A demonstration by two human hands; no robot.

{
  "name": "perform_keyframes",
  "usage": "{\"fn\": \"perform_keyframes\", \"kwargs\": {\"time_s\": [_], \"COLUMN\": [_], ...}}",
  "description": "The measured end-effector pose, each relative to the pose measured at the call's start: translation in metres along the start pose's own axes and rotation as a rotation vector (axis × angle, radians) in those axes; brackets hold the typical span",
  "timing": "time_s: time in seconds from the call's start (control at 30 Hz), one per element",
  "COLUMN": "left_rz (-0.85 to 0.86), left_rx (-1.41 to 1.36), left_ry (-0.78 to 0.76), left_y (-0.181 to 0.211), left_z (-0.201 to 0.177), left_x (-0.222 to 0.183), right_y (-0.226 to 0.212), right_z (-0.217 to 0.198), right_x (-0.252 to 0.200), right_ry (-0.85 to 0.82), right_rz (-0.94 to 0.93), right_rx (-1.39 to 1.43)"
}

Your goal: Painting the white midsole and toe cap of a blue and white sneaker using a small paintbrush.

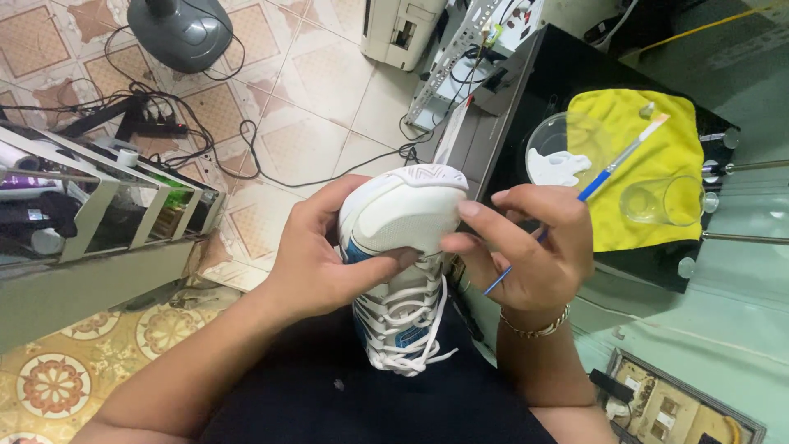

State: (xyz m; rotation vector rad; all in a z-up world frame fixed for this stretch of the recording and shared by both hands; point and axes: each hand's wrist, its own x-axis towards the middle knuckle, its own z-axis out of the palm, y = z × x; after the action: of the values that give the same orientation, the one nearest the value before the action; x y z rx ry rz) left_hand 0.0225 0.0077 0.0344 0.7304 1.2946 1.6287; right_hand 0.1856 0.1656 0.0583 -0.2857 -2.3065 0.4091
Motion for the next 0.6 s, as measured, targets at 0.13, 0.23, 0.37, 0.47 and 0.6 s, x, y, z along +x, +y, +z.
{"fn": "perform_keyframes", "kwargs": {"time_s": [0.13, 0.23, 0.37, 0.47, 0.6], "left_rz": [-0.011, -0.055, -0.124, -0.214, -0.314], "left_rx": [0.001, 0.004, -0.170, -0.530, -0.590], "left_ry": [0.010, 0.017, -0.007, -0.028, -0.206], "left_y": [-0.002, -0.023, -0.070, -0.059, -0.052], "left_z": [-0.003, -0.016, -0.043, -0.028, -0.007], "left_x": [0.007, 0.016, 0.025, 0.027, 0.044], "right_y": [0.007, 0.024, 0.086, 0.125, 0.141], "right_z": [0.001, 0.006, -0.004, -0.016, -0.011], "right_x": [-0.006, -0.009, -0.070, -0.117, -0.131], "right_ry": [0.106, 0.299, 0.661, 0.800, 0.790], "right_rz": [0.122, 0.273, 0.474, 0.588, 0.663], "right_rx": [0.097, 0.279, 0.602, 0.728, 0.608]}}
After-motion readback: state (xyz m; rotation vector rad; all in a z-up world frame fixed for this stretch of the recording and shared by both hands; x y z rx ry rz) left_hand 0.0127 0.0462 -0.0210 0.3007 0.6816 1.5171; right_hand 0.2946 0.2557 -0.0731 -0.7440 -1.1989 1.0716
